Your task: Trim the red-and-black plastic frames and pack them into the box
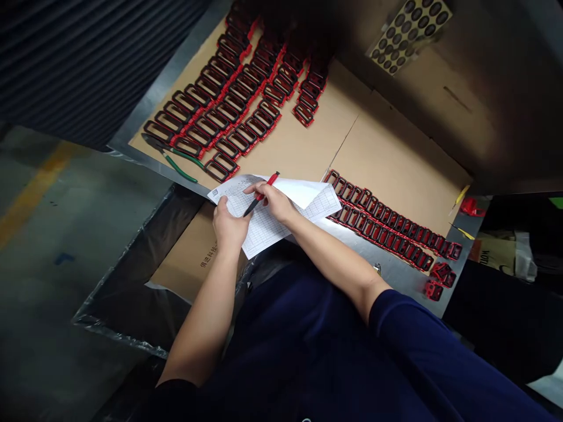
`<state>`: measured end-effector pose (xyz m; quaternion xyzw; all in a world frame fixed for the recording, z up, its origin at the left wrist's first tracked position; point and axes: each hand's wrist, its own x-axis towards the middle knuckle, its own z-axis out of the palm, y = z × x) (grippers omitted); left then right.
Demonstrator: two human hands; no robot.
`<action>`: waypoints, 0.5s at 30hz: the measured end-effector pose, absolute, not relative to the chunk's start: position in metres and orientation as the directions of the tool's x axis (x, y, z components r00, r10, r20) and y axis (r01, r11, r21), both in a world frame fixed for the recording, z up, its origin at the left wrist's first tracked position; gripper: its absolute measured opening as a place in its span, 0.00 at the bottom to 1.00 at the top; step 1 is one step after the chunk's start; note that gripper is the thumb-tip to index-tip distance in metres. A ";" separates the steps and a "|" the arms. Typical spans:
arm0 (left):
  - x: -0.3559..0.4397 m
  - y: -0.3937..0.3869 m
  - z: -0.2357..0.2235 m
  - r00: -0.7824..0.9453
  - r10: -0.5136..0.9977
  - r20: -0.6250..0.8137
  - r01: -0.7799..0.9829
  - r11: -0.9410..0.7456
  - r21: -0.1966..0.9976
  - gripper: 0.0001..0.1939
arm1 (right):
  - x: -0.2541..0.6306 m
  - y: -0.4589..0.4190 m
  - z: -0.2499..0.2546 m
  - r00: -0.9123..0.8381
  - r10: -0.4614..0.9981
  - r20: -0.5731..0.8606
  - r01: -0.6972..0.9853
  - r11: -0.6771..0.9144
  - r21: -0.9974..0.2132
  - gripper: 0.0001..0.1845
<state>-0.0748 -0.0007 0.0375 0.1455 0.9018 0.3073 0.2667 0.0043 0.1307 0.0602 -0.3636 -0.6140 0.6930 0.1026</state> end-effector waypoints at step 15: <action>-0.073 -0.005 0.041 -0.783 0.396 -0.479 0.120 0.853 0.508 0.42 | 0.016 0.115 0.019 -0.817 0.557 -0.147 0.220 0.065 -0.973 0.16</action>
